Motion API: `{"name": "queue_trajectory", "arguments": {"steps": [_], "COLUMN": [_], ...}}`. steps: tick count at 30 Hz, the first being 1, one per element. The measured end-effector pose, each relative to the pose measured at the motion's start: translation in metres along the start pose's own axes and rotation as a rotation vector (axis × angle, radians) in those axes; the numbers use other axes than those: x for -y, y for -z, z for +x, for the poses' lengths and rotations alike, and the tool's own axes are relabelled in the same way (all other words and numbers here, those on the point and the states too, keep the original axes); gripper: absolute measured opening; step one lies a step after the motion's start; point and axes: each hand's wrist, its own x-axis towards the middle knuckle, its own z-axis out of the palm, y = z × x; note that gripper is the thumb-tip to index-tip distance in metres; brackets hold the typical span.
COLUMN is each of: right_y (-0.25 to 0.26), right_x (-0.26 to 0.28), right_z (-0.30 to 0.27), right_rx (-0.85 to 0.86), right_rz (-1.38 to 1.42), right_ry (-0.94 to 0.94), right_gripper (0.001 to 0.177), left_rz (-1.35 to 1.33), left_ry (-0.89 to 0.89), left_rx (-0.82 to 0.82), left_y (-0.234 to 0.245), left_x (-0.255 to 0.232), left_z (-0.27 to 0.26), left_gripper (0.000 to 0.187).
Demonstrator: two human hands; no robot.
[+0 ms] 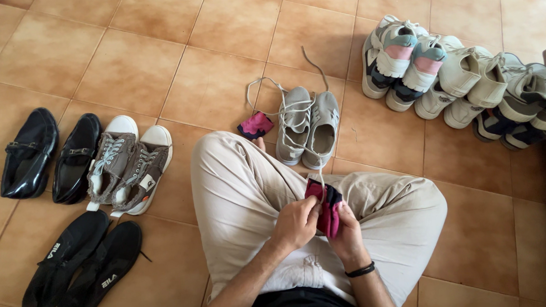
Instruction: The person sits on the floor and wipes a pair of grey sneakers with a cloth. They clean the exterior and interior of both shoes, then place them on the floor. The person then picks up the laces and wipes them with the cloth.
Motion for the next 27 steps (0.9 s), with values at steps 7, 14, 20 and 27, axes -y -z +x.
{"name": "queue_trajectory", "arguments": {"steps": [7,14,20,27], "right_y": [0.004,-0.014,-0.017,0.01], "right_x": [-0.017,-0.006,-0.013,-0.023], "right_z": [0.004,-0.01,-0.002,0.005], "right_rx": [-0.069,0.047,-0.081,-0.108], "right_rz": [-0.199,-0.348,-0.31,-0.078], "right_ry": [0.002,0.081,0.1,0.098], "right_gripper": [0.039,0.038,0.034,0.025], "left_rz": [0.06,0.211,0.385,0.421], "left_ry": [-0.065,-0.09,-0.065,-0.095], "left_rx": [-0.073,0.021,0.118,0.155], "left_y": [-0.009,-0.013,-0.02,-0.029], "left_x": [0.001,0.003,-0.001,-0.004], "left_z": [-0.004,-0.002,-0.002,-0.008], "left_gripper": [0.014,0.013,0.006,0.006]}}
